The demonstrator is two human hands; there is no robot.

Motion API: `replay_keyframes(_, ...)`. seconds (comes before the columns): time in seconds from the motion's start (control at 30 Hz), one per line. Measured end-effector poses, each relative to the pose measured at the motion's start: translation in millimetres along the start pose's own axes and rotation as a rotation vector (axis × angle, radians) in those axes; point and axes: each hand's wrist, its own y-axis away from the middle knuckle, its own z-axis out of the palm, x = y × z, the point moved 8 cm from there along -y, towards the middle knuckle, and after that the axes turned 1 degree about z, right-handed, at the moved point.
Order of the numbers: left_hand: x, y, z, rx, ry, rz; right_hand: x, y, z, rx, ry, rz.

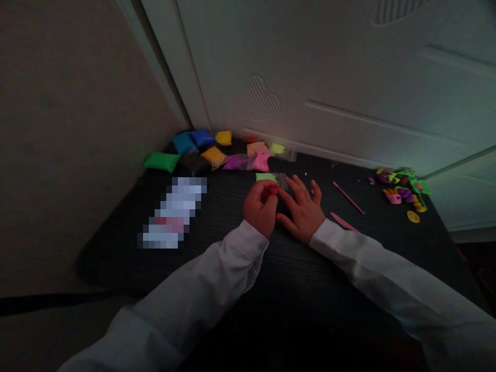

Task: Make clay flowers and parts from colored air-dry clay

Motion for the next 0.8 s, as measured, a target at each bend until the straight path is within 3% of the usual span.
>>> replay_keyframes(0.3, -3, -4, -3.8, 0.046, 0.008, -0.017, -9, -2, 10, -0.052, 0.003, -0.079)
replay_keyframes(0.8, -9, -5, 1.7, 0.004, -0.020, -0.029, 0, -3, 13, -0.060, -0.026, -0.032)
